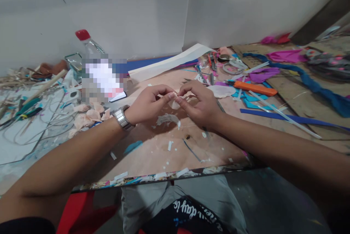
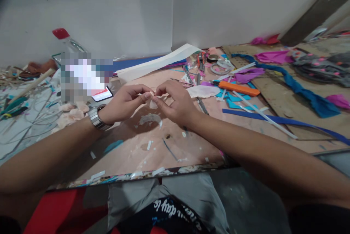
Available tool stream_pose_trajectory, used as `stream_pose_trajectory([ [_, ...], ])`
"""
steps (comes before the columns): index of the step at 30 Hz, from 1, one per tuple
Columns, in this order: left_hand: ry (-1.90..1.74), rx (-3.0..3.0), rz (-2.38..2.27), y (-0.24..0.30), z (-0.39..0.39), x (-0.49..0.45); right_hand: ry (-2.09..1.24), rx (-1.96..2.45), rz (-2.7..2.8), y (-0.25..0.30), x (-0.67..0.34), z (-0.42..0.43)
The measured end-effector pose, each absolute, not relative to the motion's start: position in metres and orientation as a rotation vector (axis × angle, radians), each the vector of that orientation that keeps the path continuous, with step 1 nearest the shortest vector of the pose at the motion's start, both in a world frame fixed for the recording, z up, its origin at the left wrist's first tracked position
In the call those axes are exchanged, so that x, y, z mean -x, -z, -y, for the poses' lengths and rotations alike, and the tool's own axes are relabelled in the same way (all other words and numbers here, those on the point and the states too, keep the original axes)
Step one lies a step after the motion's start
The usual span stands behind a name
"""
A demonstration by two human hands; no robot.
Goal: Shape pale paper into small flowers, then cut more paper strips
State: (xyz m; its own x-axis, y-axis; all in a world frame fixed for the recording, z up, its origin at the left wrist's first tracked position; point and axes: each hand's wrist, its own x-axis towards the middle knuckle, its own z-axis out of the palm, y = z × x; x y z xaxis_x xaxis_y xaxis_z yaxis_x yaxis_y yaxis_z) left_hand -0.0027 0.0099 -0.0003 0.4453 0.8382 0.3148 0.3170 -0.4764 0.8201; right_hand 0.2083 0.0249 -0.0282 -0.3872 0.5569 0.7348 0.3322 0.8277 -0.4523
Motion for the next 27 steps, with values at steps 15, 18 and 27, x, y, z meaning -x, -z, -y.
stream_pose_trajectory([
  [15,-0.861,-1.948,-0.978,-0.0032,-0.0086,0.0012,-0.315,0.514,2.105,0.0290,-0.2080,-0.0274],
  [18,-0.883,-1.936,-0.997,-0.0025,-0.0094,0.0022,-0.310,0.553,2.080,0.0308,-0.2085,-0.0288],
  [27,-0.835,-1.871,-1.050,-0.0037,-0.0055,0.0002,-0.306,0.622,1.982,0.0312,-0.2095,-0.0278],
])
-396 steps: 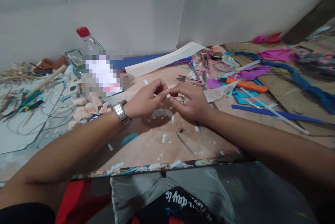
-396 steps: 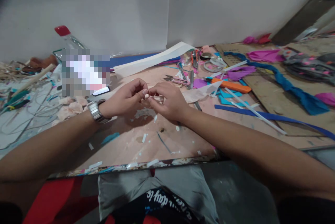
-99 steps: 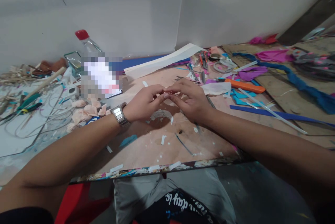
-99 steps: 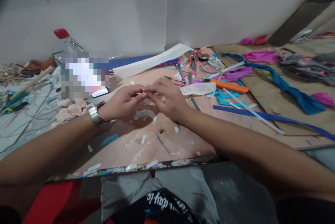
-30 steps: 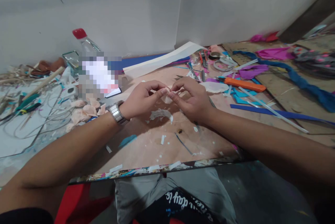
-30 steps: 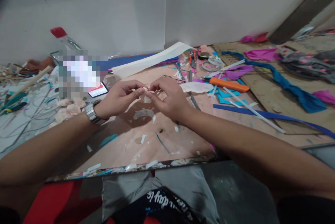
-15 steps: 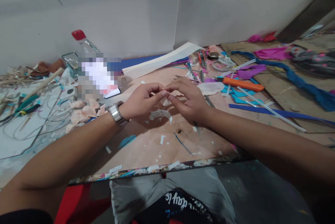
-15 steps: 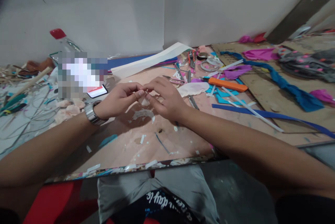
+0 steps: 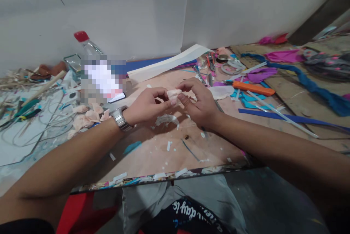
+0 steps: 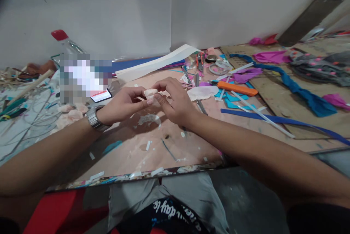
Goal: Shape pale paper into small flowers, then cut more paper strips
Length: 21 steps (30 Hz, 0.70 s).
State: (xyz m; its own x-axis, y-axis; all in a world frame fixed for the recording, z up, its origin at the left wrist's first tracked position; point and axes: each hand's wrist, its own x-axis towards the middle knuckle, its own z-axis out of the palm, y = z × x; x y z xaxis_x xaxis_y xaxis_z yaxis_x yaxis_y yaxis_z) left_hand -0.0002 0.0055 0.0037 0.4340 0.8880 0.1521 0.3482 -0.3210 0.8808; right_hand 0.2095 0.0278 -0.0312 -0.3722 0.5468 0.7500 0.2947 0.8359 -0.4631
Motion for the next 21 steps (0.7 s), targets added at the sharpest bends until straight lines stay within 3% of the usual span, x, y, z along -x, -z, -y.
stream_pose_trajectory([
  [21,-0.916,-1.831,-1.074,-0.0019,-0.0081,0.0027,-0.314,0.689,1.931,0.0319,-0.2099,-0.0283],
])
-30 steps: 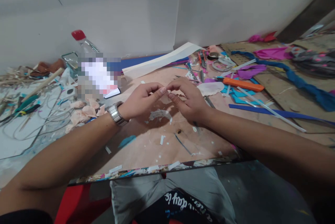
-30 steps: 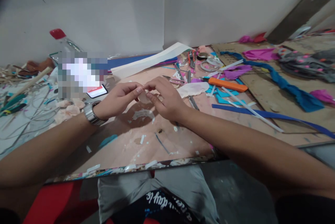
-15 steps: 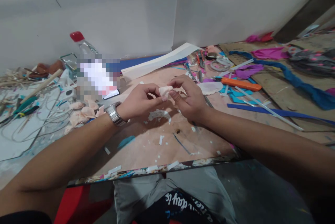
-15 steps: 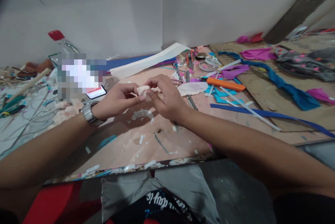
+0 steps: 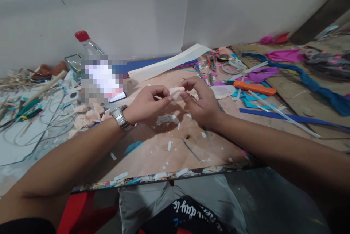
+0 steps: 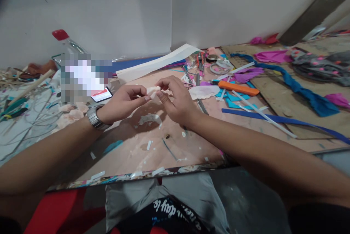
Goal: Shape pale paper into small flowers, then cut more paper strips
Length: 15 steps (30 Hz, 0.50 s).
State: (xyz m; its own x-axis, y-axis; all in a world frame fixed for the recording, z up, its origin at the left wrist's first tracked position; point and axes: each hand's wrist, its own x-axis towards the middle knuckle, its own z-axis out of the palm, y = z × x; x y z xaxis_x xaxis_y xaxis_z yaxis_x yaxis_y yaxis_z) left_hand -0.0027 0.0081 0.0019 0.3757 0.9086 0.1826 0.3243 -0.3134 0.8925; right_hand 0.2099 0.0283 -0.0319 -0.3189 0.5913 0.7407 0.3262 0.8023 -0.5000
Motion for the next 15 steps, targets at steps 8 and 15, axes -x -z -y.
stream_pose_trajectory([
  [8,-0.926,-1.823,-1.106,-0.0018,-0.0085,0.0033,-0.305,0.660,1.969,0.0313,-0.2092,-0.0280],
  [15,-0.979,-1.867,-1.098,-0.0034,-0.0108,0.0051,-0.295,0.677,1.939,0.0321,-0.2103,-0.0294],
])
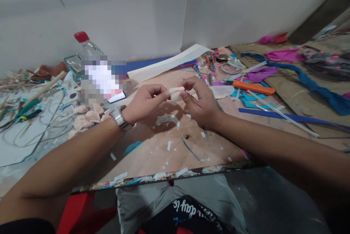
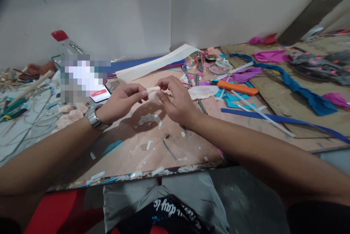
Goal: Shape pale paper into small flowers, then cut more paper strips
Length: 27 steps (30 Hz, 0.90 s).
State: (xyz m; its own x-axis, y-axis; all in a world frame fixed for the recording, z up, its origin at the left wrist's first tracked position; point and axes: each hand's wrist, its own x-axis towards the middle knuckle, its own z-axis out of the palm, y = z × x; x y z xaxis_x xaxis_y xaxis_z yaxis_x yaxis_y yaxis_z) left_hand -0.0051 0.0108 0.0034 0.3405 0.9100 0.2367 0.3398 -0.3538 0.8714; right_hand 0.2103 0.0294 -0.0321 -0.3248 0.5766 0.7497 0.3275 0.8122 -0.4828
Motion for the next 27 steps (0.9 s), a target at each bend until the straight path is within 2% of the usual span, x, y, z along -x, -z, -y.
stream_pose_trajectory([
  [27,-1.050,-1.815,-1.163,0.0002,-0.0143,0.0058,-0.309,0.570,2.013,0.0330,-0.2078,-0.0307],
])
